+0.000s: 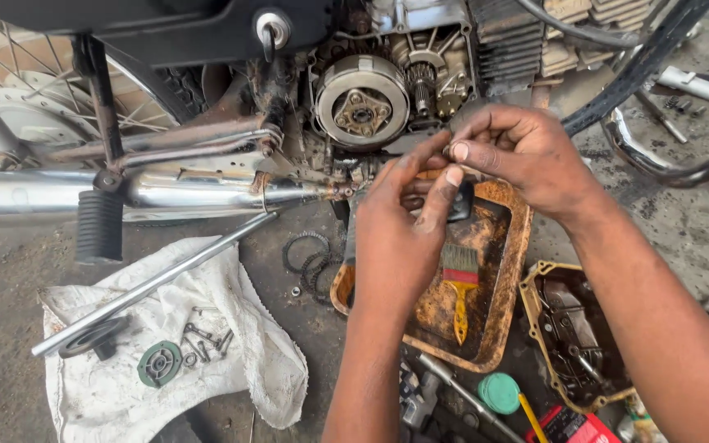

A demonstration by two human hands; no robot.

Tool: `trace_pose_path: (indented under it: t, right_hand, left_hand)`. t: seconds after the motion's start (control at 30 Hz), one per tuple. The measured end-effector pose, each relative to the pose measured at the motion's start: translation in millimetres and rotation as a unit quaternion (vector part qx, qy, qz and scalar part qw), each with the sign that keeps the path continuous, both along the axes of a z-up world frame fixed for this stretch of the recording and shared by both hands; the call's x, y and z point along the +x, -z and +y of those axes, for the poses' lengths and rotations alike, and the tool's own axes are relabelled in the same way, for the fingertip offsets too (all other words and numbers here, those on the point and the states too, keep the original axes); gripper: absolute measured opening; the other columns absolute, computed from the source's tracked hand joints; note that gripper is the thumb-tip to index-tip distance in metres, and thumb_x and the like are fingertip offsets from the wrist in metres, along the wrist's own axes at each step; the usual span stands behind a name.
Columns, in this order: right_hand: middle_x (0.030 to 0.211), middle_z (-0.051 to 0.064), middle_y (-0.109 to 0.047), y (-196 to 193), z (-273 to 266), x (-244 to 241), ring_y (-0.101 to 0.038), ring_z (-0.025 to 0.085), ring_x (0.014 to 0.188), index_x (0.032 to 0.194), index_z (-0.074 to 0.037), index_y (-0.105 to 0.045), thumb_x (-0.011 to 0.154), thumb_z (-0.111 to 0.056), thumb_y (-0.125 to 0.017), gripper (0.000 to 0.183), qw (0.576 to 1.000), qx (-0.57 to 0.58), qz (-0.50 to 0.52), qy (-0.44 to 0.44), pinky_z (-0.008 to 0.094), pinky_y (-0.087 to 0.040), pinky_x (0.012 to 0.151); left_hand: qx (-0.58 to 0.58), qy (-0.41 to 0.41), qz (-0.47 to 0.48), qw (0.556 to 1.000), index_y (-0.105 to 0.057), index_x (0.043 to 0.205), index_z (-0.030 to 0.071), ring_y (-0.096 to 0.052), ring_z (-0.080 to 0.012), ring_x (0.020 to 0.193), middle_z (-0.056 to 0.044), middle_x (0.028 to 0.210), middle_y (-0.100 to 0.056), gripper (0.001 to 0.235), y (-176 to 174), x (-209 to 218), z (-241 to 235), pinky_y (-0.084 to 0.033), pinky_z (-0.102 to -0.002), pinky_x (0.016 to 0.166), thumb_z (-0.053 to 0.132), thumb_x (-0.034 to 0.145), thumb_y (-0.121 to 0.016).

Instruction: The person works on the clutch assembly of a motorcycle engine, fitting and pressing the clutch bell and plates into place by hand. They wipe parts and hands with a cloth, handle small fasteners from a tray, and reposition the clutch assembly on the engine shaft.

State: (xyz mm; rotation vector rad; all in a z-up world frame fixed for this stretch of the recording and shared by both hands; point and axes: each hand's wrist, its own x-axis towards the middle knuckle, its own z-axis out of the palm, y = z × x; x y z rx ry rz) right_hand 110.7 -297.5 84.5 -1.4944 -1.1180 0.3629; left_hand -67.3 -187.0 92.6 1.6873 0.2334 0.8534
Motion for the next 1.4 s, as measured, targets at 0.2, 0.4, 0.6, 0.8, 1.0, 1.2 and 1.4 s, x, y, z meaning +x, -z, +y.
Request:
trace_pose_path:
  t: [0.2, 0.4, 0.6, 0.8, 1.0, 1.2, 1.4]
  right_hand:
    - [0.096, -0.001, -0.069, 5.5, -16.4, -3.4, -0.059, 0.005, 0.082, 0.116, 0.0, -0.071, 0.111, -0.019, -0.069, 0.02, 0.999, -0.014, -0.023, -0.039, 0.022, -0.049, 0.078]
    - [0.074, 0.004, -0.072, -10.8, -19.4, -16.7, -0.064, 0.01, 0.065, 0.109, -0.009, -0.077, 0.096, -0.032, -0.061, 0.031, 0.914, -0.38, -0.141, -0.031, 0.03, -0.056, 0.061]
    - [0.119, 0.013, -0.075, 81.3, -75.2, -108.5, -0.069, 0.019, 0.108, 0.127, -0.003, -0.068, 0.1, -0.035, -0.064, 0.042, 0.842, -0.35, -0.137, -0.386, 0.039, -0.053, 0.093]
    - [0.139, 0.029, -0.055, 252.1, -10.9, -181.8, -0.06, 0.044, 0.113, 0.162, -0.011, -0.042, 0.081, -0.034, -0.08, 0.093, 0.835, -0.312, -0.402, -0.211, 0.05, -0.051, 0.09]
    - [0.105, 0.013, -0.067, 207.1, -11.3, -153.8, -0.07, 0.028, 0.093, 0.122, -0.006, -0.067, 0.092, -0.011, -0.063, 0.031, 0.86, -0.439, -0.199, -0.167, 0.04, -0.059, 0.085]
    - [0.114, 0.023, -0.075, 79.0, -129.6, -48.3, -0.073, 0.035, 0.101, 0.132, -0.005, -0.065, 0.101, -0.025, -0.059, 0.037, 0.79, -0.538, -0.195, 0.219, 0.046, -0.057, 0.089]
    - [0.122, 0.006, -0.069, 36.7, -131.6, -51.9, -0.063, 0.016, 0.107, 0.143, -0.015, -0.057, 0.102, -0.016, -0.046, 0.043, 0.912, -0.349, 0.032, 0.212, 0.034, -0.052, 0.091]
  left_hand:
    - [0.011, 0.004, -0.083, 0.997, -0.07, 0.125, 0.01, -0.075, -0.0111, 0.091, -0.004, 0.102, -0.078, 0.027, 20.3, 0.8, 8.8, -0.061, -0.027, 0.081, 0.021, 0.101, -0.068]
    - [-0.078, -0.025, -0.117, 0.99, -0.074, 0.119, 0.003, -0.068, -0.0116, 0.082, -0.007, 0.101, -0.079, 0.024, 23.6, 0.6, 32.3, -0.058, -0.029, 0.072, 0.023, 0.106, -0.071]
    - [-0.243, -0.029, -0.181, 0.953, -0.071, 0.121, 0.003, -0.063, -0.0078, 0.083, -0.004, 0.101, -0.077, 0.028, 11.9, -1.3, -60.7, -0.054, -0.024, 0.076, 0.03, 0.112, -0.068]
    - [-0.319, 0.167, -0.167, 0.918, -0.056, 0.134, 0.012, -0.06, -0.0041, 0.096, 0.001, 0.113, -0.06, 0.032, 45.9, -4.1, -161.3, -0.059, -0.022, 0.087, 0.026, 0.106, -0.063]
    - [-0.274, 0.148, -0.037, 0.949, -0.069, 0.133, 0.007, -0.069, -0.0137, 0.094, -0.011, 0.109, -0.074, 0.027, 70.0, 2.7, -134.8, -0.059, -0.031, 0.084, 0.016, 0.108, -0.065]
    - [-0.415, 0.144, -0.119, 0.891, -0.064, 0.129, 0.002, -0.065, -0.0101, 0.105, -0.004, 0.116, -0.073, 0.024, 146.3, 56.4, -124.1, -0.053, -0.026, 0.094, 0.007, 0.106, -0.063]
    - [-0.508, 0.262, 0.031, 0.82, -0.061, 0.125, 0.003, -0.06, -0.0093, 0.092, -0.005, 0.113, -0.072, 0.022, 182.9, 63.0, -126.3, -0.049, -0.027, 0.078, 0.006, 0.103, -0.061]
